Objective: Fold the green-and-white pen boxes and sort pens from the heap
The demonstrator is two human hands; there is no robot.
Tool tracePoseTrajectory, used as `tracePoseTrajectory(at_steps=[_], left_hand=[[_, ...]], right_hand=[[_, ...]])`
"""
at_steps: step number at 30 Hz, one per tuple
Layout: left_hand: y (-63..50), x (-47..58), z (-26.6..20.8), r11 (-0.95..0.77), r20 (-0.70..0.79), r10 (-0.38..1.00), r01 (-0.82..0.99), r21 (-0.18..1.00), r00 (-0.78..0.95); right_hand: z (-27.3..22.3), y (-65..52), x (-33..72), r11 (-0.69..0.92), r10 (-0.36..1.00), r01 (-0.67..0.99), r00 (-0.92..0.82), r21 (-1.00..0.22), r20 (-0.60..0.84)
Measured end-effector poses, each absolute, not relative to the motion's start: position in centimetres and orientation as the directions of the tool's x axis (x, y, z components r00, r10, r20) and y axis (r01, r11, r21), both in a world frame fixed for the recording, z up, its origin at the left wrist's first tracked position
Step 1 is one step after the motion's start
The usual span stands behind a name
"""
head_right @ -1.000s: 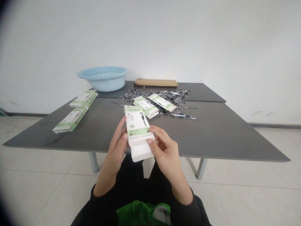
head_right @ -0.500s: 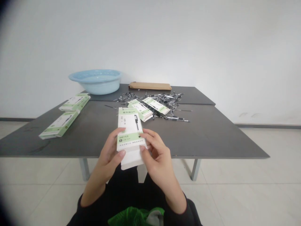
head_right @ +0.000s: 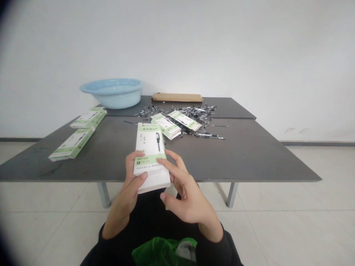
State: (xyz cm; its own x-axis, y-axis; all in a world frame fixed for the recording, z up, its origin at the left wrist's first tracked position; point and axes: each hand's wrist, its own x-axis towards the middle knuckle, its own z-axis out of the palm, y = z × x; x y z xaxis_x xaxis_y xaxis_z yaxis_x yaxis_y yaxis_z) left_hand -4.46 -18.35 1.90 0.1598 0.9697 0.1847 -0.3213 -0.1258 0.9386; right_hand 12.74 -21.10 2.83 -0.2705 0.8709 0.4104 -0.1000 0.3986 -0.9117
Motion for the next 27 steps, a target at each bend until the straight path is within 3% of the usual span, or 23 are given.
tracePoseTrajectory(at_steps=[12,27], left_hand=[[-18.3,-4.4,0.5,-0.226,0.407,0.852,-0.468,0.854,0.33],[-18.7,-4.8,0.7,-0.372,0.423,0.867,-0.225,0.901,0.261]], right_hand=[[2.3,-20.4,10.9,0.439,0.897,-0.113,0.004,-0.891,0.442],[2.2,-20.3,10.3,0.42,0.907,-0.092,0.05,-0.903,0.417]])
